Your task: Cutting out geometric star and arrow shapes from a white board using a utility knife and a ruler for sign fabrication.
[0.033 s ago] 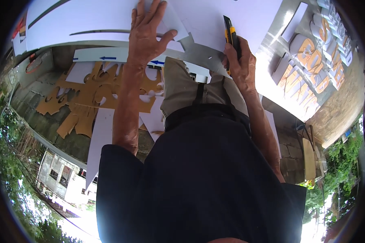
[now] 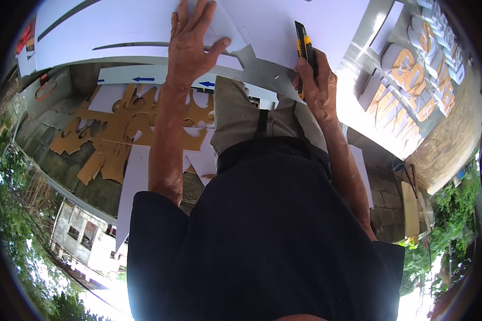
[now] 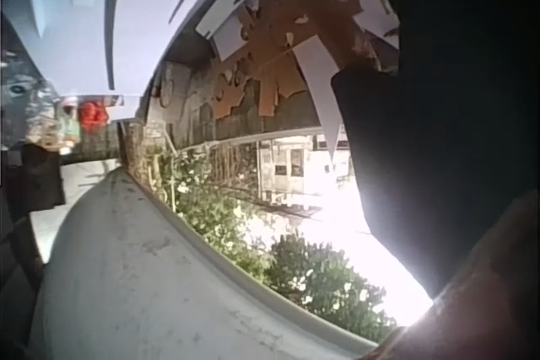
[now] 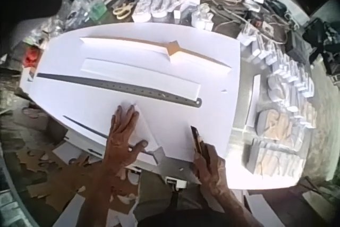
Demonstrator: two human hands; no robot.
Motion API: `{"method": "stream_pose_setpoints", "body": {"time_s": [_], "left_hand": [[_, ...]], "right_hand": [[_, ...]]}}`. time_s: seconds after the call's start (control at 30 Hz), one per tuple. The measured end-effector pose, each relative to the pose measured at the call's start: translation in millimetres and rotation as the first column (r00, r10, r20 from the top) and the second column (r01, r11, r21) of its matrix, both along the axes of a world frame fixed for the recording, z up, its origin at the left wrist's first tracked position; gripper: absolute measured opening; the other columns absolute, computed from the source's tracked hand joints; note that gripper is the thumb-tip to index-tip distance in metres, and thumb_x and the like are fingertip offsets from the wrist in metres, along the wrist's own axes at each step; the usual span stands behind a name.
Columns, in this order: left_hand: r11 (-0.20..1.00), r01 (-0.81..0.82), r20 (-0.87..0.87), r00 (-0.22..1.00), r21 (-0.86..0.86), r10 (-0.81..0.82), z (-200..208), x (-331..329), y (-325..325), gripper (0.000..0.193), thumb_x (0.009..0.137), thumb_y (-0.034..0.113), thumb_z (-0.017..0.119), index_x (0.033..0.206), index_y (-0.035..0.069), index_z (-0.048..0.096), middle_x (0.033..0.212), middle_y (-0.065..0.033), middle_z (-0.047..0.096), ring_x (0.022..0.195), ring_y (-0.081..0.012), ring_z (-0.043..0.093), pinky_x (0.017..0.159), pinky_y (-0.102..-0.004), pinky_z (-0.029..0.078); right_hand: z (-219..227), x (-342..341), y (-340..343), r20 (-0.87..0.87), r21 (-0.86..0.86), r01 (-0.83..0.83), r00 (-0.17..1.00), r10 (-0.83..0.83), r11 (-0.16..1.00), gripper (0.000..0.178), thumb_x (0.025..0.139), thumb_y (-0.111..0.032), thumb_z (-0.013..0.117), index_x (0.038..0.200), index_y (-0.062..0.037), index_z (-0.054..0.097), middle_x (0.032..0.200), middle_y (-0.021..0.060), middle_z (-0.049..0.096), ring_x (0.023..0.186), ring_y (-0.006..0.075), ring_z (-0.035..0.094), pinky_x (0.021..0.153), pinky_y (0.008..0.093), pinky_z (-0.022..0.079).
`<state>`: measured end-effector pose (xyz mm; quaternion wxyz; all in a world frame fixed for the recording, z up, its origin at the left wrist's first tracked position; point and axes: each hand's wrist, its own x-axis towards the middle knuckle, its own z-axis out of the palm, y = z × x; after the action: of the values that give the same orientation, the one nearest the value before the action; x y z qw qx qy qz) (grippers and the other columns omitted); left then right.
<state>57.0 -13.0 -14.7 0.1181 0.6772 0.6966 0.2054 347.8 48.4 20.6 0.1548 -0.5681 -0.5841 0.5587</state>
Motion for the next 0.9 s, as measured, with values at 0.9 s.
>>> {"method": "stream_pose_setpoints", "body": {"time_s": [0.9], "left_hand": [[0.710, 0.703, 0.115, 0.708, -0.032, -0.697, 3, -78, 54, 0.067, 0.093, 0.032, 0.067, 0.153, 0.008, 0.050, 0.167, -0.0160, 0.035, 0.156, -0.0417, 0.024, 0.126, -0.0593, 0.018]], "right_hand": [[-21, -41, -47, -0.119, 0.042, 0.759, 0.649, -0.751, 0.649, 0.040, 0.101, -0.041, 0.061, 0.101, -0.0010, 0.063, 0.082, 0.0083, 0.069, 0.070, 0.0164, 0.068, 0.067, 0.0317, 0.055]]}}
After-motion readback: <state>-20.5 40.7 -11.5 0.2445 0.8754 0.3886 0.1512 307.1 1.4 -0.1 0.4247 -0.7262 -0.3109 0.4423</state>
